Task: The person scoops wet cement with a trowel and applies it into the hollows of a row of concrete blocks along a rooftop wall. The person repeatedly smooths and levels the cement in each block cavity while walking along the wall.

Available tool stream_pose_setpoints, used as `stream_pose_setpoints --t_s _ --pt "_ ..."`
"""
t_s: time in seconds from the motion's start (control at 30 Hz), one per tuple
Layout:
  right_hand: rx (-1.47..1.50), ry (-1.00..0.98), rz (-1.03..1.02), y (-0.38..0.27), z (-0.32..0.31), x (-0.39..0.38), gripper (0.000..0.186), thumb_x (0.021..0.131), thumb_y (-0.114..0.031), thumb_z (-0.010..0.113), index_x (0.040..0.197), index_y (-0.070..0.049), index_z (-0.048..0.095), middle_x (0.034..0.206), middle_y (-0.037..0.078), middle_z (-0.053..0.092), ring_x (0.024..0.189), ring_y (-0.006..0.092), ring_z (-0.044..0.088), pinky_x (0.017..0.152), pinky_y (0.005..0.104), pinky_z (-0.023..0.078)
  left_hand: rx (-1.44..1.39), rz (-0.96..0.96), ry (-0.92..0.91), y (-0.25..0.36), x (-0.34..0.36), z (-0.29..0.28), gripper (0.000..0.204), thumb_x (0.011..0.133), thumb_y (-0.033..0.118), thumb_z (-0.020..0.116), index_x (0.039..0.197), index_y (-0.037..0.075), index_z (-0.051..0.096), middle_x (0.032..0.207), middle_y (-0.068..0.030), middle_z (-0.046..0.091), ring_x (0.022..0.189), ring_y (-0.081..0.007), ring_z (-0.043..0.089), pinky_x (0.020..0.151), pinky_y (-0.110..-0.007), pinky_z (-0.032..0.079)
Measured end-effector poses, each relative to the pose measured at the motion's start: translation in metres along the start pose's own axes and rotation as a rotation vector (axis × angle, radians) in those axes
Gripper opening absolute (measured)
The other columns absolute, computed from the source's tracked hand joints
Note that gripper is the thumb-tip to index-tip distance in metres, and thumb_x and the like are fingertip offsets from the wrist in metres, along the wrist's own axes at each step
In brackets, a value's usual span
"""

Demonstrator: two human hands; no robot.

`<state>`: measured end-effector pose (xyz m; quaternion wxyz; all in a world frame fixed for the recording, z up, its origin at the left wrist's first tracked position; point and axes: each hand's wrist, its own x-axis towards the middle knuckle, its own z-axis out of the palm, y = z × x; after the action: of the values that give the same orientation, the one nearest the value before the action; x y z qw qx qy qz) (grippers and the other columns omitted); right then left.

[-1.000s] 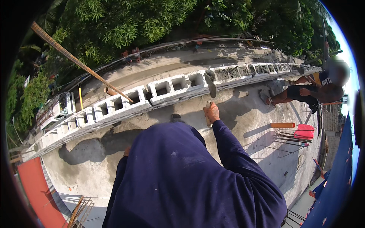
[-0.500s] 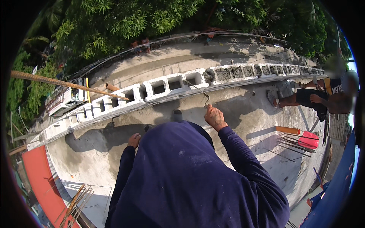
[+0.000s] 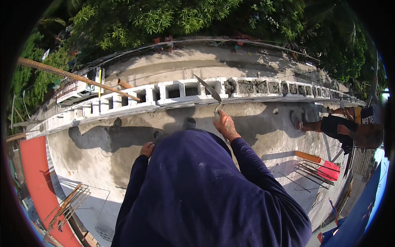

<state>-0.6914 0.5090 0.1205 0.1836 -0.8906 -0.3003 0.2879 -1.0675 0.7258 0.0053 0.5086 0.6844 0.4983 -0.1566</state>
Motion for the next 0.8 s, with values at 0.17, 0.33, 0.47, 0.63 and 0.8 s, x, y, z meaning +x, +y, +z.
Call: stream_pose_setpoints --t_s 0.17,0.33,0.47,0.63,0.8 --pt "-0.005 -0.004 0.046 0.001 0.000 0.014 0.052 0.073 -0.028 0.059 0.115 -0.001 0.047 0.101 0.025 0.059 0.095 0.0394 0.057 0.082 0.0455 0.045 0.030 -0.090 0.018 -0.006 -0.003 -0.002 0.046 0.082 0.033 0.054 0.117 0.003 0.055 0.114 -0.0189 0.058 0.105 -0.0293 0.056 0.090 -0.035 0.043" --pt "-0.134 0.057 0.033 0.024 0.014 0.009 0.044 0.075 -0.024 0.057 0.111 0.000 0.048 0.100 0.021 0.060 0.091 0.0363 0.059 0.078 0.0432 0.047 0.005 -0.075 -0.008 -0.017 0.006 -0.003 0.045 0.082 0.033 0.054 0.118 0.006 0.055 0.113 -0.0174 0.059 0.104 -0.0288 0.057 0.089 -0.035 0.043" --pt "-0.344 0.145 -0.022 0.055 0.042 -0.011 0.027 0.085 -0.016 0.045 0.109 -0.004 0.046 0.092 0.016 0.059 0.085 0.0322 0.060 0.073 0.0430 0.048 -0.081 -0.134 -0.056 -0.025 0.010 -0.002 0.044 0.083 0.034 0.054 0.118 0.007 0.055 0.112 -0.0161 0.059 0.104 -0.0272 0.057 0.089 -0.034 0.044" --pt "-0.343 0.116 0.083 0.086 0.072 -0.040 0.025 0.091 -0.017 0.035 0.107 -0.003 0.047 0.092 0.017 0.058 0.092 0.0320 0.057 0.074 0.0428 0.048 0.058 -0.051 -0.073 -0.015 0.002 -0.015 0.045 0.083 0.034 0.053 0.120 0.006 0.054 0.114 -0.0152 0.059 0.104 -0.0267 0.057 0.089 -0.034 0.044" --pt "-0.283 0.144 0.137 0.108 0.074 -0.073 0.028 0.094 -0.023 0.032 0.100 -0.002 0.049 0.092 0.019 0.060 0.081 0.0370 0.059 0.070 0.0450 0.048 0.069 -0.111 -0.049 0.004 -0.004 -0.033 0.046 0.084 0.034 0.053 0.120 0.006 0.053 0.116 -0.0158 0.057 0.107 -0.0288 0.055 0.090 -0.036 0.043"
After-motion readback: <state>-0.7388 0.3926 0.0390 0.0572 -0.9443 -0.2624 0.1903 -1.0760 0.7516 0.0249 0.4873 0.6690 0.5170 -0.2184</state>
